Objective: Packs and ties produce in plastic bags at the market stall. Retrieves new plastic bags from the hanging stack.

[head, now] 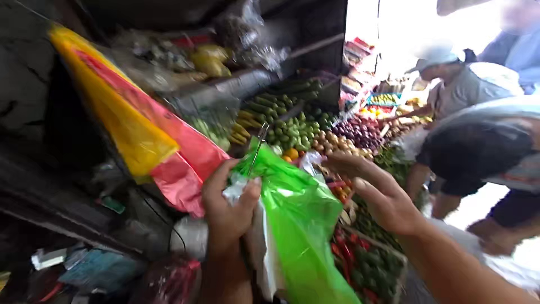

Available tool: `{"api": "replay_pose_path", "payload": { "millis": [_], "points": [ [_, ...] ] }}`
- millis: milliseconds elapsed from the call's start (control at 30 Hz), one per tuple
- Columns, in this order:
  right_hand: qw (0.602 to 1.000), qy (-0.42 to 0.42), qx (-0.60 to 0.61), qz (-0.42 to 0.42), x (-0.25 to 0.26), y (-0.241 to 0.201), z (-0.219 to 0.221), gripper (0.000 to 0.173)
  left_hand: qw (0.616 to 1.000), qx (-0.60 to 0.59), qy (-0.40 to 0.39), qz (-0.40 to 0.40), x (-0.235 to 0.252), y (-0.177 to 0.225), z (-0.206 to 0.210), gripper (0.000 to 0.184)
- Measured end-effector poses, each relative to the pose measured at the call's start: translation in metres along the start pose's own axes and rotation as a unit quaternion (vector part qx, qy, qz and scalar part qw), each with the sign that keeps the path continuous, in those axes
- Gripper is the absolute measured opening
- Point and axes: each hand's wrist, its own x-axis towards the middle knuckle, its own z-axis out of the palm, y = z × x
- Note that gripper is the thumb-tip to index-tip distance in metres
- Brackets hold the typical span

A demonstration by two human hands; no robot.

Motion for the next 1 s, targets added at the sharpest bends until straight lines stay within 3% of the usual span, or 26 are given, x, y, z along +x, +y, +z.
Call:
{"api": "replay_pose_path", "payload": {
  "millis": [100,167,233,300,400,500,633,800,900,1000],
  "points": [
    [0.994,-0.102,0.012,0.026,0.012,-0.015,0.016,0.057,0.980,-0.093,-0.008,-0.174,-0.064,-0.027,0.070,0.035],
    [0.992,-0.080,0.001,0.095,-0.003,-0.001,0.024,0.040,0.963,-0.119,-0.011,-0.241,-0.102,-0.037,0.107,0.030],
    [0.989,-0.018,0.006,0.145,-0.026,0.014,0.024,0.026,0.957,-0.108,-0.016,-0.267,-0.131,-0.036,0.131,0.029],
    [0.982,0.040,0.003,0.186,-0.058,0.027,0.023,0.025,0.957,-0.096,-0.034,-0.271,-0.159,-0.029,0.146,0.028],
    [0.972,0.009,-0.027,0.234,-0.101,0.046,0.011,0.028,0.958,-0.099,-0.073,-0.260,-0.196,-0.027,0.167,0.022],
    [0.951,-0.007,-0.010,0.308,-0.144,0.074,0.009,0.031,0.941,-0.073,-0.120,-0.307,-0.245,-0.043,0.181,0.023],
    [0.887,0.023,0.124,0.444,-0.187,0.123,0.016,0.022,0.914,-0.031,-0.175,-0.364,-0.311,-0.072,0.193,0.030],
    [0.840,0.020,0.143,0.523,-0.221,0.152,0.036,0.022,0.890,-0.011,-0.204,-0.407,-0.359,-0.083,0.189,0.041],
    [0.836,-0.024,0.050,0.546,-0.222,0.152,0.046,0.030,0.881,-0.006,-0.200,-0.428,-0.365,-0.085,0.185,0.047],
    [0.831,-0.096,-0.122,0.534,-0.221,0.138,0.060,0.056,0.873,0.028,-0.215,-0.437,-0.361,-0.086,0.183,0.035]
  ]
}}
